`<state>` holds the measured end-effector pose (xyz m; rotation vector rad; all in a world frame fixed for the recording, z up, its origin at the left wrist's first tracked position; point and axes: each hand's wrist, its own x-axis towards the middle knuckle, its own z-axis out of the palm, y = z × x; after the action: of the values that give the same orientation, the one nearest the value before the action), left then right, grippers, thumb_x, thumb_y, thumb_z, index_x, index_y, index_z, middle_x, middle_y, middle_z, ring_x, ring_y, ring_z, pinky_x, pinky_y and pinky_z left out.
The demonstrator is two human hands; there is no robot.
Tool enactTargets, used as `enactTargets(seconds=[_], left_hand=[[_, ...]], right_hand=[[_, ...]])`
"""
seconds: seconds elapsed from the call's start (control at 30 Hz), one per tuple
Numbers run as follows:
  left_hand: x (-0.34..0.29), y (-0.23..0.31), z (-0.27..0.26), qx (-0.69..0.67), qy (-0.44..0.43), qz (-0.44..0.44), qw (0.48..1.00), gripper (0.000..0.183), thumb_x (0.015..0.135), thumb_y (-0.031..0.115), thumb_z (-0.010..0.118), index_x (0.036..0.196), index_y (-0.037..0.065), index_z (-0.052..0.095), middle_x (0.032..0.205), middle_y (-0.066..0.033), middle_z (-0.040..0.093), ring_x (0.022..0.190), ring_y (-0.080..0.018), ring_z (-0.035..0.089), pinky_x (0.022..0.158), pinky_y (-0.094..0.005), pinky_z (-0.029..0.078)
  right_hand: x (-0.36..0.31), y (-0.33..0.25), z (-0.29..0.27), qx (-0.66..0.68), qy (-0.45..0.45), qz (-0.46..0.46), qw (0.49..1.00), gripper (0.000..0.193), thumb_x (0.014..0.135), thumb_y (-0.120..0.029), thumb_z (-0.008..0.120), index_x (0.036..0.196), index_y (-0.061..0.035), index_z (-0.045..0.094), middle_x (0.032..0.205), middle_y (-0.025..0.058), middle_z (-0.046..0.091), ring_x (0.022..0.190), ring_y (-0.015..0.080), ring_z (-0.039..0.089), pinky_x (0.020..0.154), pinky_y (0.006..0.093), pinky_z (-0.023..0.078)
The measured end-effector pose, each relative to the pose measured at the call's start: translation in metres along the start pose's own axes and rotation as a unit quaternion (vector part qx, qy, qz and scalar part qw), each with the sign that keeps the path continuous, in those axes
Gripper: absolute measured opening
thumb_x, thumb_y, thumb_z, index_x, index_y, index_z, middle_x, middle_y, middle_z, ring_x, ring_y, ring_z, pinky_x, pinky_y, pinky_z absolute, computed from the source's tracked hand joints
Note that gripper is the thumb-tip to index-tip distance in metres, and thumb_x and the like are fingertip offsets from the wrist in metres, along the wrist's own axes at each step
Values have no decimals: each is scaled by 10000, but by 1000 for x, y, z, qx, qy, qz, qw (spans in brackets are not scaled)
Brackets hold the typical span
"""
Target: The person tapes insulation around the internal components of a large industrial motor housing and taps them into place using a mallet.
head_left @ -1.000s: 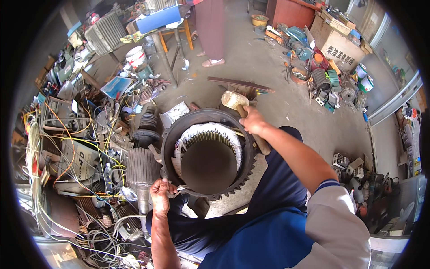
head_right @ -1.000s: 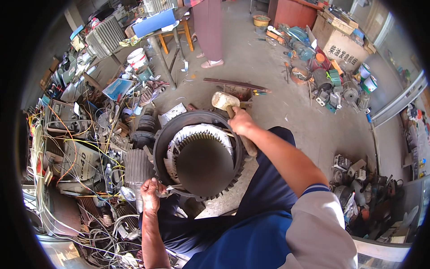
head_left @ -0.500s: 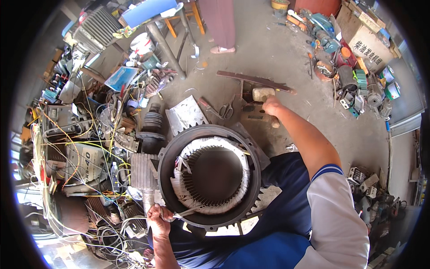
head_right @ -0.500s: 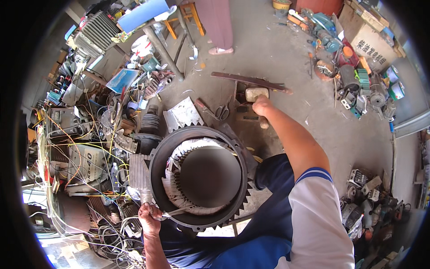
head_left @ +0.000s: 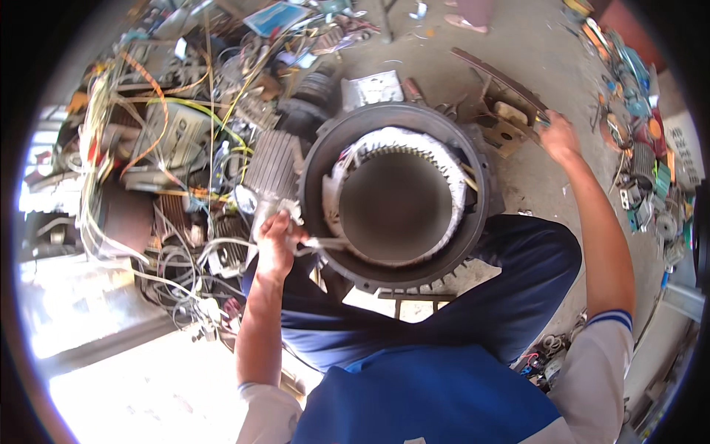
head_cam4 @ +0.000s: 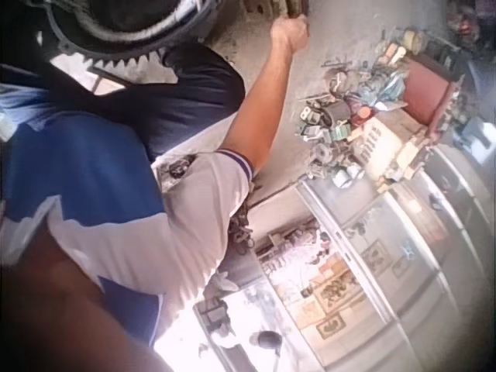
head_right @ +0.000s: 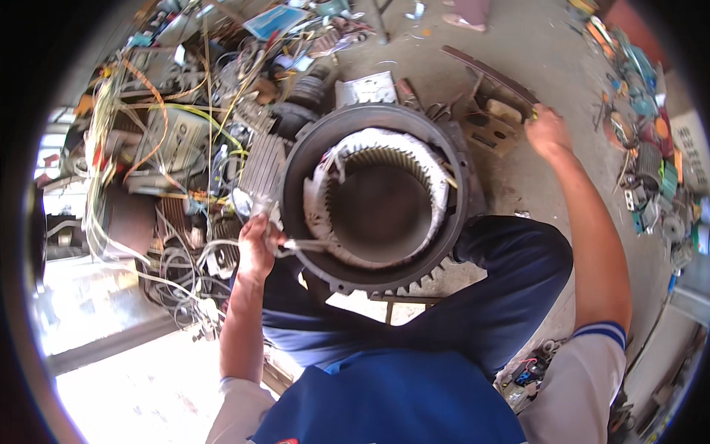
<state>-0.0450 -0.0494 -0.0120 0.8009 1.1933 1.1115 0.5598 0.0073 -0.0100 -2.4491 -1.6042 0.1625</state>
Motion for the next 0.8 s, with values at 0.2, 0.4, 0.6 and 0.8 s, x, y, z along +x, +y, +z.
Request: enactTargets(seconds=[0.2,0.4,0.6,0.8], left_hand=[[-29,14,-8,236,8,100,967,398,1045,355,637,849,15,698,777,-42,691,716,-111,548,698,-277,425],[7,8,-74,428,-26,101,898,400,942,386,771,963,-11,729,736,-118,629,727,-187,589,707,-377,489],[55,41,-89,622,-82,40,777,341,930,381,719,1092,83,747,1077,-150,757,1048,-346,713,916,-437,541],[111,22,-60,510,-64,85,854,602,986,499,600,1310,-7,638,1325,-230,664,1256,-396,615,1059,-458,486]], right_hand=[[-86,-45,-28,67,52,-89,992,467,938,-192,695,1363,-13,617,1375,230,624,1285,384,590,1113,445,461],[-147,-98,26,159,-30,-32,986,694,921,-257,724,1495,32,463,1469,301,538,1377,419,521,1165,441,413],[-156,-140,60,128,-40,116,984,726,923,-321,692,1524,-9,429,1376,282,620,1252,447,613,1067,493,482],[-149,-96,84,74,42,90,992,611,944,-301,690,1479,-79,498,1272,229,691,1173,430,658,1010,505,502]])
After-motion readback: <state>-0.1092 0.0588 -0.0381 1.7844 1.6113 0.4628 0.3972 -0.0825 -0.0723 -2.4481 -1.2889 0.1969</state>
